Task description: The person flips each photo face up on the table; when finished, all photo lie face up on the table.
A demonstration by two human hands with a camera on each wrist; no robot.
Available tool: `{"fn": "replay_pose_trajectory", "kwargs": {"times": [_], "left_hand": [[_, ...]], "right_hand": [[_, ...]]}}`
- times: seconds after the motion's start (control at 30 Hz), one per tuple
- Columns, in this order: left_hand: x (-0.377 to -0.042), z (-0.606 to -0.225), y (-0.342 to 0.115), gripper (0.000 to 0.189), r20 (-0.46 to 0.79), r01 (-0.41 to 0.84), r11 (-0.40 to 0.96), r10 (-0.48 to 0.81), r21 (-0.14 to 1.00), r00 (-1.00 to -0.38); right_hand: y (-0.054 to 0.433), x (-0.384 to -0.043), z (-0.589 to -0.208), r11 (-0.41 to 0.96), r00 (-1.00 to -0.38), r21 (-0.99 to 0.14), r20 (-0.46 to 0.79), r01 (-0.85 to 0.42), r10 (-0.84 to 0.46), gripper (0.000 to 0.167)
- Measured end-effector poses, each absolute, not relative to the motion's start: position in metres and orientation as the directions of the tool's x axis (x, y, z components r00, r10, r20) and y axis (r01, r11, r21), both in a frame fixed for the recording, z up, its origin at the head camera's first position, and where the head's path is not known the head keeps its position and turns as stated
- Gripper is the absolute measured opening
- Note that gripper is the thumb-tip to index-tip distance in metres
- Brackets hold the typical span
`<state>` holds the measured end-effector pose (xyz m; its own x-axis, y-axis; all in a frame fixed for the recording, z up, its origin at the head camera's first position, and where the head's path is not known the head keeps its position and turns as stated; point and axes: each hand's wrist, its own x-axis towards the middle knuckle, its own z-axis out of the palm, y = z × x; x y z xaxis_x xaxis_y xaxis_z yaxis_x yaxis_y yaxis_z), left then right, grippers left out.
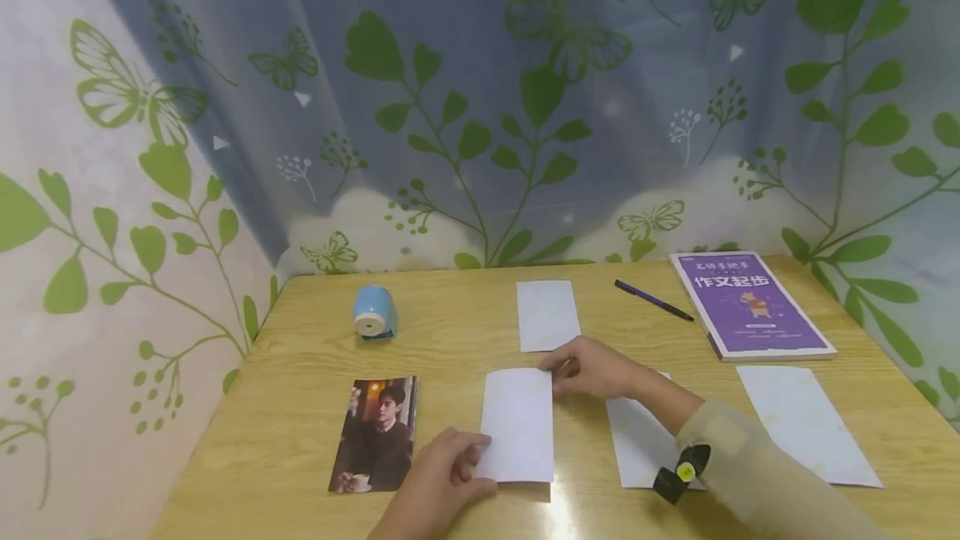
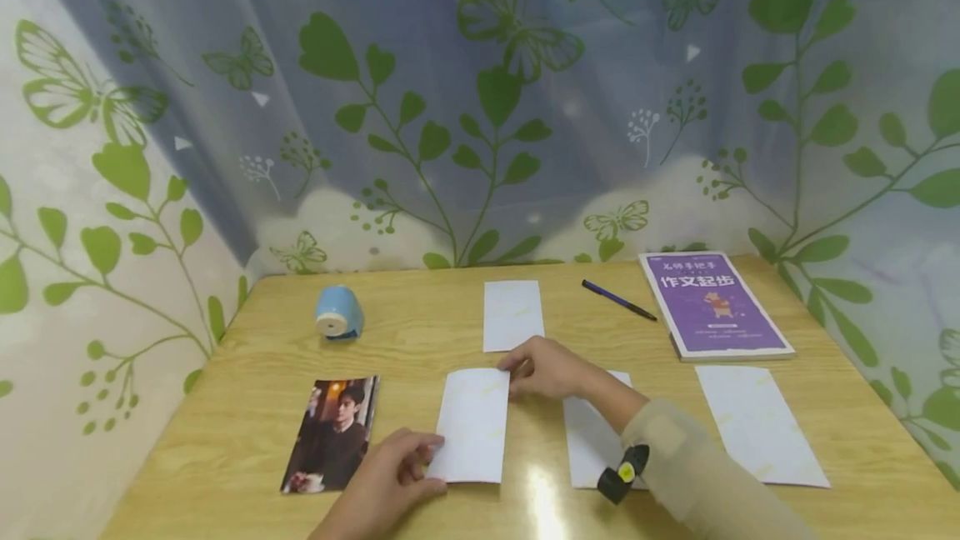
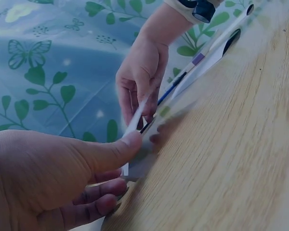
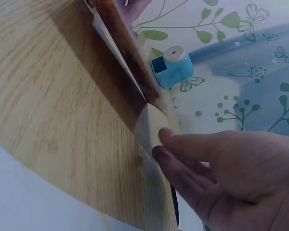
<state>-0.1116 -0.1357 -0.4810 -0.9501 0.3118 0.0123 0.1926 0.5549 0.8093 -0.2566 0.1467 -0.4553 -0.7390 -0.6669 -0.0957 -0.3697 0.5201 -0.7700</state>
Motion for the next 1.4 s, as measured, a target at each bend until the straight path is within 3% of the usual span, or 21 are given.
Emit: {"fn": "replay_pose_trajectory", "kwargs": {"times": [0.13, 0.27, 0.4, 0.57, 0.83, 0.93, 1.1, 1.4], "left_hand": [[-0.111, -0.480, -0.137, 0.044, 0.024, 0.208, 0.567, 0.316, 0.797, -0.949], [-0.110, -0.476, -0.136, 0.049, 0.115, 0.285, 0.538, 0.326, 0.793, -0.938], [-0.112, -0.471, -0.131, 0.067, 0.230, 0.355, 0.510, 0.293, 0.784, -0.928], [-0.112, -0.467, -0.128, 0.091, 0.277, 0.341, 0.548, 0.200, 0.763, -0.940], [-0.110, -0.470, -0.129, 0.058, 0.350, 0.380, 0.598, 0.172, 0.706, -0.921], [-0.110, -0.471, -0.131, 0.048, 0.328, 0.372, 0.587, 0.185, 0.719, -0.926], [-0.109, -0.478, -0.136, 0.030, 0.190, 0.276, 0.579, 0.206, 0.767, -0.960], [-0.109, -0.483, -0.140, 0.026, -0.039, 0.107, 0.568, 0.239, 0.816, -0.970]], "right_hand": [[0.148, -0.259, -0.455, 0.498, -0.748, -0.747, -0.002, -0.440, -0.664, 0.022], [0.144, -0.266, -0.453, 0.410, -0.751, -0.802, 0.071, -0.434, -0.657, 0.012], [0.137, -0.273, -0.448, 0.322, -0.744, -0.852, 0.112, -0.413, -0.658, 0.009], [0.122, -0.281, -0.444, 0.282, -0.742, -0.879, 0.112, -0.384, -0.661, 0.013], [0.090, -0.283, -0.437, 0.337, -0.711, -0.806, 0.141, -0.486, -0.689, 0.018], [0.079, -0.281, -0.438, 0.402, -0.718, -0.762, 0.117, -0.508, -0.686, 0.021], [0.066, -0.277, -0.449, 0.472, -0.734, -0.747, 0.032, -0.468, -0.678, 0.017], [0.052, -0.270, -0.471, 0.503, -0.750, -0.740, 0.003, -0.447, -0.662, 0.013]]}}
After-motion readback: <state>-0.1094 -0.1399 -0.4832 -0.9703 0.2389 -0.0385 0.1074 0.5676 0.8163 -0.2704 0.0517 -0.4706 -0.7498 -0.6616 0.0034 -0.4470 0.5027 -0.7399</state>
